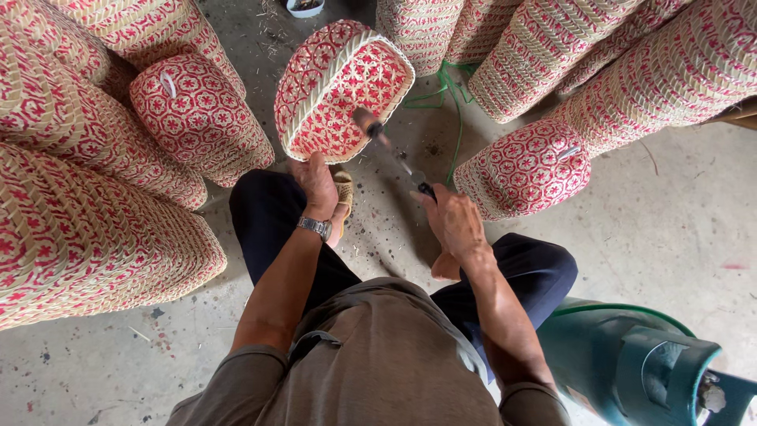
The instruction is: The person uses a handheld blowtorch to apply flame to the surface of woven baskets. They rotate each basket to treat different sides and then place it back on the floor among other similar baskets.
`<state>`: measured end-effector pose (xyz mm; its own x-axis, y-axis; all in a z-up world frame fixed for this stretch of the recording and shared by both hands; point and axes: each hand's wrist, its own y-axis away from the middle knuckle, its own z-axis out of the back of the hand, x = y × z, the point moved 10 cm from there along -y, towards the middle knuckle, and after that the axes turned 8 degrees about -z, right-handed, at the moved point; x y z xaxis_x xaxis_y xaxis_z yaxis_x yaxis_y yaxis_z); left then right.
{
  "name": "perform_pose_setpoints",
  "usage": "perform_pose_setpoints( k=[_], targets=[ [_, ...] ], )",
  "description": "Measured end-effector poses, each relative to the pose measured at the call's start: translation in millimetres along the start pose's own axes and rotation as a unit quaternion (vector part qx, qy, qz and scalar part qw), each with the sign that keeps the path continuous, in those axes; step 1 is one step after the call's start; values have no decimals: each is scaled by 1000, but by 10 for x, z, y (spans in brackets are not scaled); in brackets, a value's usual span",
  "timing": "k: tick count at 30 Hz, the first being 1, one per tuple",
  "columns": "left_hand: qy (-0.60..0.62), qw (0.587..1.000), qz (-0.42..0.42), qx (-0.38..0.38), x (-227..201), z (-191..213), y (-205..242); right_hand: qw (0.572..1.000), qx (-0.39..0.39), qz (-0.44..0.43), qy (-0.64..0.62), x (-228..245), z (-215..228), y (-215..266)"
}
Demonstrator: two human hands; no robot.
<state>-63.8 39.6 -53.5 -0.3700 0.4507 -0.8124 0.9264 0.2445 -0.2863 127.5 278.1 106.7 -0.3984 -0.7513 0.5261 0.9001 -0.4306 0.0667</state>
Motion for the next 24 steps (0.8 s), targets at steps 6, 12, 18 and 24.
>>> perform_pose_setpoints(
  k=[6,12,18,24],
  targets=[
    [21,998,6,-57,52,26,-54,997,43,60,32,162,-104,12],
    [45,996,9,-83,-4,25,-85,998,-50,-25,9,-36,232,-28],
    [96,988,79,-91,62,-15,-128,993,-81,61,-58,38,456,80],
    [131,971,182,-80,65,-203,31,996,-75,-18,-38,-66,381,-145]
  ],
)
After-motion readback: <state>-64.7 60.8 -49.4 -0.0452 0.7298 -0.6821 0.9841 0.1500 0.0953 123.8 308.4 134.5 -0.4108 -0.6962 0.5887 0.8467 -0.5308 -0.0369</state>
